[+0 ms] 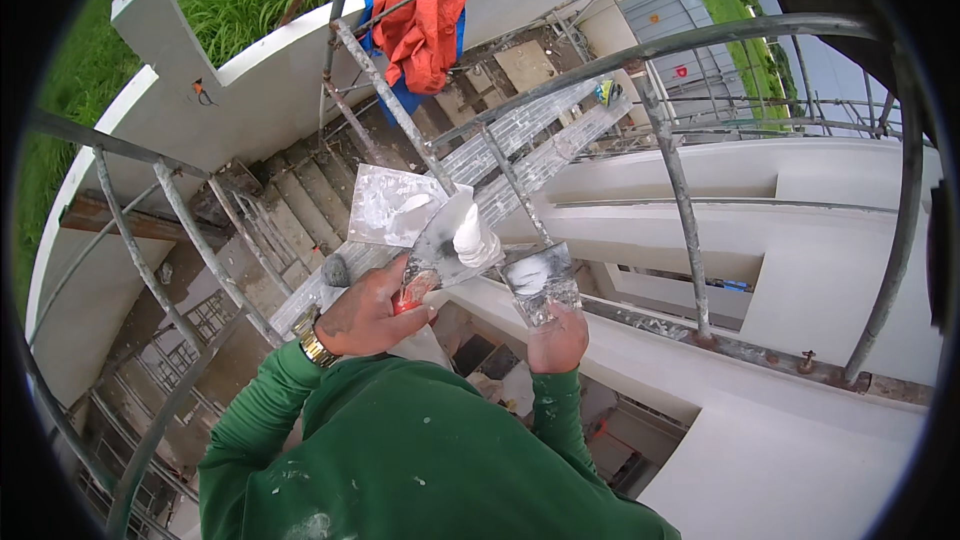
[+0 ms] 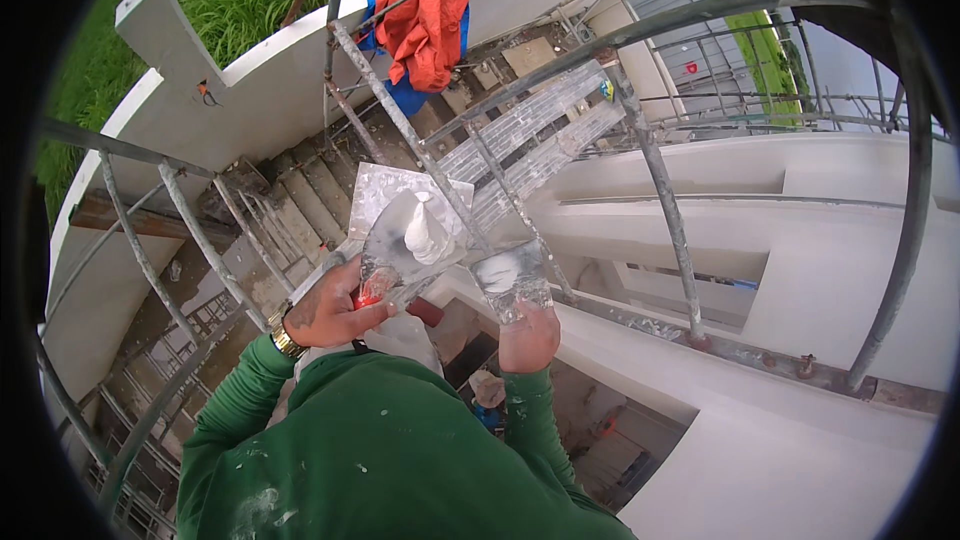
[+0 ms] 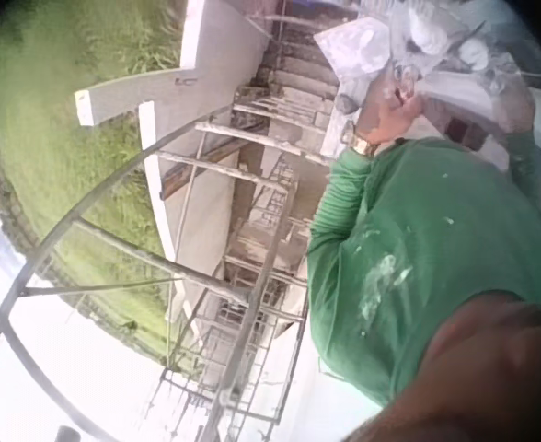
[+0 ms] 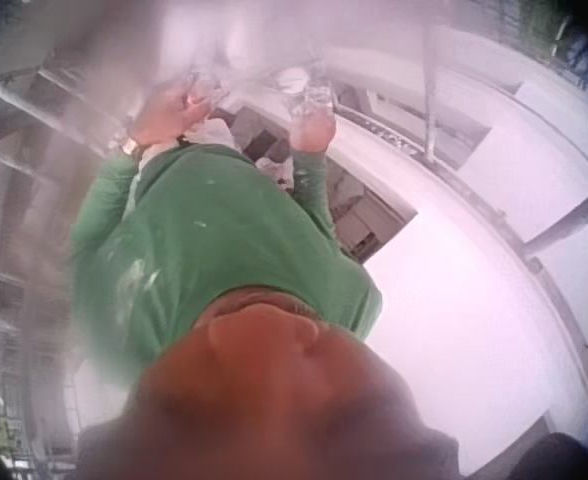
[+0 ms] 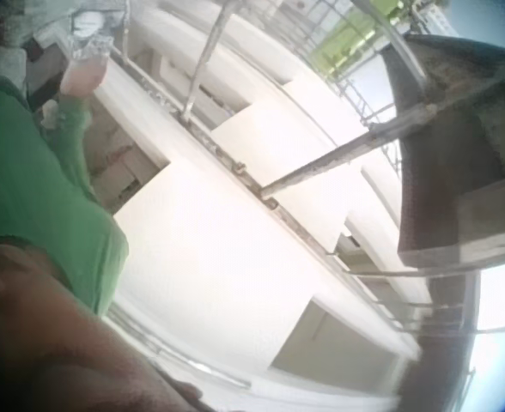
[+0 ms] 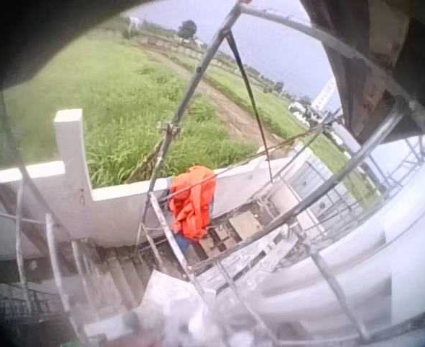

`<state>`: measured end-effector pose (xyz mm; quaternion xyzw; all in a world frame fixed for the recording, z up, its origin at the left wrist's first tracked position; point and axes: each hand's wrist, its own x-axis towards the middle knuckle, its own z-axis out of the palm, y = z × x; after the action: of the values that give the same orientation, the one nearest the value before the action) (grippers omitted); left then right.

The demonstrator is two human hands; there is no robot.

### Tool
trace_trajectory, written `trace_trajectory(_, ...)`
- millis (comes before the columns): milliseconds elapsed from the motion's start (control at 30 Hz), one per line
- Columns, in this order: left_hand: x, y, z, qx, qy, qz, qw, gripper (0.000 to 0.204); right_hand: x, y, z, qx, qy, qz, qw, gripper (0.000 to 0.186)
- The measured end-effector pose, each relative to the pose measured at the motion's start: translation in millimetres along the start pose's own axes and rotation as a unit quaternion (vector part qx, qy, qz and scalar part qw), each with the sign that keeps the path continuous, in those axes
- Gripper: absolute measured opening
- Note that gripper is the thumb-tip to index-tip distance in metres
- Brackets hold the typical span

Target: The person applies plaster to a wall corner using a trowel and a hawk. They repeatedly scoop plaster from the hawk and smooth it onto the vertical corner of the wall while standing on scaffolding.

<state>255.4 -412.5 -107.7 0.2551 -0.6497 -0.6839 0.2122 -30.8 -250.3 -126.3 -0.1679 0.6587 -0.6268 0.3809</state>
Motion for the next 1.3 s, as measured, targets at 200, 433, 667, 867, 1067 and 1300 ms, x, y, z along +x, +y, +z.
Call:
trace_trajectory(200, 20, 21, 79, 0.131, -0.046, 0.070, 0.988, 0.060, -57, -60, 0, 0.310, -0.007, 0.132, 0.941, 0.036)
trace_trajectory(433, 20, 2, 167, 0.351, -0.256, 0.139, 0.890, 0.057, -118, -80, -74, 0.456, -0.011, 0.003, 0.890, 0.043)
trace_trajectory(667, 55, -29, 212, -0.034, -0.390, -0.209, 0.896, 0.023, -207, -116, -102, 0.482, 0.035, -0.218, 0.848, 0.060)
trace_trajectory(867, 83, 20, 237, -0.366, -0.520, -0.492, 0.595, 0.025, -243, -35, -130, 0.081, 0.357, -0.243, 0.898, 0.055)
trace_trajectory(1067, 108, 61, 271, -0.226, -0.703, -0.460, 0.493, 0.027, -254, -44, -83, -0.200, 0.393, -0.462, 0.769, 0.047)
trace_trajectory(1300, 121, 25, 304, 0.060, -0.802, -0.269, 0.531, 0.033, -292, 92, -11, -0.160, 0.745, 0.042, 0.646, 0.041)
